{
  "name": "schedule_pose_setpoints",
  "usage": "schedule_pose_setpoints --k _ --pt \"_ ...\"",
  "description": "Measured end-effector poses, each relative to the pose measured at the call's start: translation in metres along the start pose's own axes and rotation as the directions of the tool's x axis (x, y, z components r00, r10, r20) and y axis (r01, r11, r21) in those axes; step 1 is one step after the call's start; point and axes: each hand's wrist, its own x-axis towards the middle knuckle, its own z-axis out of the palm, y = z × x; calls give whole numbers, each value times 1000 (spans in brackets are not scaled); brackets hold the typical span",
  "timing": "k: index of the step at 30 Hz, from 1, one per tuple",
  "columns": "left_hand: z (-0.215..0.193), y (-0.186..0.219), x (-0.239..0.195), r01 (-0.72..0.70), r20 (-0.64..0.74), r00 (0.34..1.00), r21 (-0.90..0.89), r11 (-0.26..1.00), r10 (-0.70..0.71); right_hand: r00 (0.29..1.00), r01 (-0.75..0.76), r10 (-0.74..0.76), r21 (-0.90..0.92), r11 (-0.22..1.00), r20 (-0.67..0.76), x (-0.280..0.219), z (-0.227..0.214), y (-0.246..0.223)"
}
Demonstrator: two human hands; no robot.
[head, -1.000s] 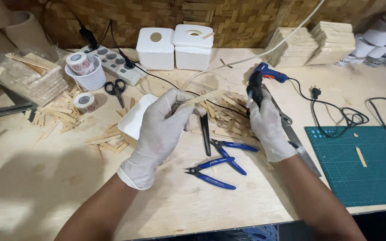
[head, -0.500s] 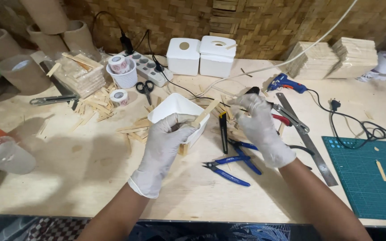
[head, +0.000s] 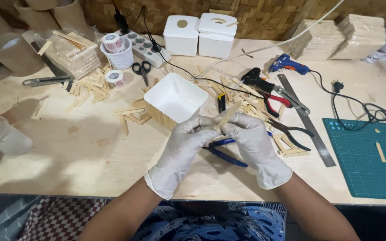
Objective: The person cuts wooden sticks with pliers, applies hot glue to the sticks, and attaches them to the sides of a white plastic container. The person repeats this process to build up the sides of the container with multiple wooden sticks.
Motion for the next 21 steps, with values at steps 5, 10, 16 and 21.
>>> schedule_pose_setpoints --k 5,10,16,21 --pt "-27 3 -7 -130 62 991 400 907 114 998 -44 43 -32 999 -41 -18 -8 -18" --pt "-66 38 19 -239 177 966 892 383 190 952 -296 287 -84 952 -103 -47 -16 -15" --pt "-64 30 54 -251 221 966 928 -276 -134 831 -550 556 -174 817 -18 -55 -10 27" --pt "-59 23 68 -324 297 946 854 -406 -130 848 -529 519 -240 814 -109 -33 -12 43"
